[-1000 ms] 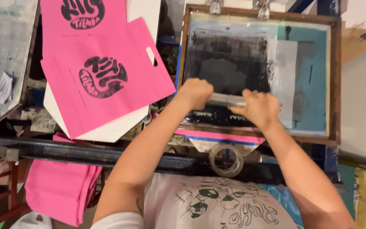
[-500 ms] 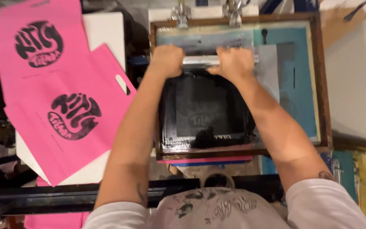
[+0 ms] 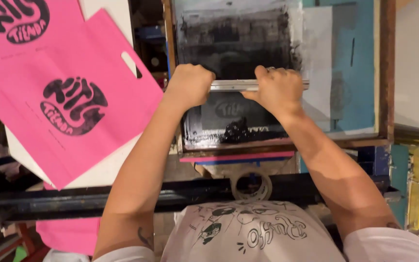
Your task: Screen printing a black logo onto pink plastic bags using a manual screen printing press and squeegee.
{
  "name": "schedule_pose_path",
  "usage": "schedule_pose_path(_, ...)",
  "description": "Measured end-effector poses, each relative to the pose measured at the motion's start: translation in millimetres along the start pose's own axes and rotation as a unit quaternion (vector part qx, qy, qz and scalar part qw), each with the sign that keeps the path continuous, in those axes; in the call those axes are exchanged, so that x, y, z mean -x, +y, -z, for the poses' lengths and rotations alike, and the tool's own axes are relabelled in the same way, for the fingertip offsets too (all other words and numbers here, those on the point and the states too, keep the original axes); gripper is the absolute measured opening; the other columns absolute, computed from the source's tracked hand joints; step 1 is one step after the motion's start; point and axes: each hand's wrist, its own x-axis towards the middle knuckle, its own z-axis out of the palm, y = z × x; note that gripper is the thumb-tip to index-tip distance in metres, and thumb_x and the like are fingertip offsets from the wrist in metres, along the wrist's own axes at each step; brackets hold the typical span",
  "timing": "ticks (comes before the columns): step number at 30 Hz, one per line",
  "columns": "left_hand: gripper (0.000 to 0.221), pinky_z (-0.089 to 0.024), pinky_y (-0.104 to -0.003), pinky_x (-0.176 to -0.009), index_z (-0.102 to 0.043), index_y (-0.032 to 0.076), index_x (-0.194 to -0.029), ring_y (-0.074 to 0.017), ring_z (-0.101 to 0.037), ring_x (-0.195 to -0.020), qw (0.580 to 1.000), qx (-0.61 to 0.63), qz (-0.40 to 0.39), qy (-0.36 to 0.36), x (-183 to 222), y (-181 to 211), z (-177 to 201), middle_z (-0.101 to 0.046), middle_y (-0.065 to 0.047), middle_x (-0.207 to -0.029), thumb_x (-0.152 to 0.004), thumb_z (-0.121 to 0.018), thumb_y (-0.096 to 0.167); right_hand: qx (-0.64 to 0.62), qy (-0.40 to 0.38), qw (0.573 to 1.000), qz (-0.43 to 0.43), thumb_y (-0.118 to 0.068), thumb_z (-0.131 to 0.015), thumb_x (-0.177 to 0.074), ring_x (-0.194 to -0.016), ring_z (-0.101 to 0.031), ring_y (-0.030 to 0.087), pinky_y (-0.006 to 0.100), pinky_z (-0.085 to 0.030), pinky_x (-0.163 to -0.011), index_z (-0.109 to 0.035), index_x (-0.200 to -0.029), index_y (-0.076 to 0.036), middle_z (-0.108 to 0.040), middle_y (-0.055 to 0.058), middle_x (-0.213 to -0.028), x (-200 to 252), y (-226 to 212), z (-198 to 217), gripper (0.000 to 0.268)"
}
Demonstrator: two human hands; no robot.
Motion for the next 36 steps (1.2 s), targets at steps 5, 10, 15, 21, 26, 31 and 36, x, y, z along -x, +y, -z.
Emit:
schedule_pose_path(5, 0.003, -0.060, -0.045, -0.062, -0.076, 0.011, -0.069, -0.0360, -0.074, -0.063, 1.000, 0.000, -0.012, 0.010, 38.9, 26.7, -22.2, -0.070, -0.010, -0.060, -0.071, -0.075, 0.009, 0.022, 0.021, 0.999, 0.025, -0.083, -0.082, -0.068, -0.052, -0.066, 0.023, 0.035, -0.057, -0.059, -0.060, -0.072, -0.015, -0.054, 0.003, -0.051, 47.0, -18.9, 16.1, 0.071)
schedule_pose_path(10, 0.007, -0.058, -0.045, -0.056, -0.074, 0.011, -0.066, -0.0359, -0.073, -0.059, 0.998, 0.001, -0.020, 0.053, 74.7, 50.6, -47.9, -0.068, -0.012, -0.056, -0.071, -0.074, 0.005, 0.062, 0.048, 0.997, 0.009, -0.076, -0.087, -0.077, -0.048, -0.054, 0.014, 0.025, -0.049, -0.058, -0.054, -0.070, -0.020, -0.045, -0.005, -0.052, 80.2, -41.4, 48.2, 0.065)
schedule_pose_path(15, 0.016, -0.057, -0.040, -0.052, -0.076, 0.019, -0.063, -0.0277, -0.073, -0.057, 0.995, -0.028, -0.014, 0.091, 93.2, 71.8, -66.1, -0.069, -0.004, -0.054, -0.072, -0.073, 0.007, 0.009, 0.049, 0.999, 0.011, -0.075, -0.088, -0.071, -0.055, -0.061, 0.021, 0.033, -0.048, -0.057, -0.059, -0.075, -0.019, -0.050, -0.002, -0.058, 116.9, -47.4, 42.8, 0.062)
schedule_pose_path(21, 0.018, -0.055, -0.036, -0.050, -0.075, 0.019, -0.062, -0.0263, -0.073, -0.057, 0.995, -0.021, -0.036, 0.093, 109.8, 80.1, -65.3, -0.070, -0.003, -0.055, -0.072, -0.075, 0.004, 0.001, 0.062, 0.998, 0.020, -0.083, -0.082, -0.078, -0.053, -0.059, 0.021, 0.031, -0.048, -0.057, -0.059, -0.076, -0.018, -0.048, -0.002, -0.055, 131.4, -48.2, 44.8, 0.069)
schedule_pose_path(26, 0.011, -0.055, -0.038, -0.049, -0.075, 0.014, -0.061, -0.0286, -0.071, -0.054, 0.989, -0.053, -0.030, 0.136, 97.2, 74.4, -71.5, -0.068, -0.007, -0.054, -0.064, -0.083, 0.007, 0.012, 0.070, 0.997, 0.037, -0.085, -0.082, -0.073, -0.052, -0.062, 0.023, 0.033, -0.050, -0.055, -0.059, -0.075, -0.017, -0.050, 0.002, -0.053, 118.5, -42.7, 41.4, 0.072)
schedule_pose_path(31, 0.088, -0.058, -0.059, -0.090, -0.065, 0.016, -0.132, -0.0428, -0.074, -0.102, 0.992, 0.114, 0.053, 0.018, 128.9, 88.6, -12.3, -0.078, -0.016, -0.105, -0.062, -0.092, 0.061, 0.050, 0.022, 0.998, 0.040, -0.081, -0.077, -0.067, -0.055, -0.067, 0.028, 0.042, -0.053, -0.054, -0.063, -0.078, -0.015, -0.060, 0.006, -0.058, 116.4, -46.6, 47.8, 0.069)
schedule_pose_path(36, 0.052, -0.051, -0.062, -0.098, -0.069, 0.001, -0.119, -0.0500, -0.067, -0.111, 0.886, 0.330, 0.238, 0.222, 204.3, 66.4, -35.7, -0.072, -0.027, -0.109, -0.102, -0.058, 0.049, 0.046, 0.091, 0.994, 0.042, -0.088, -0.066, -0.076, -0.055, -0.066, 0.029, 0.042, -0.053, -0.057, -0.059, -0.075, -0.015, -0.057, 0.005, -0.057, 127.3, -46.9, 33.6, 0.072)
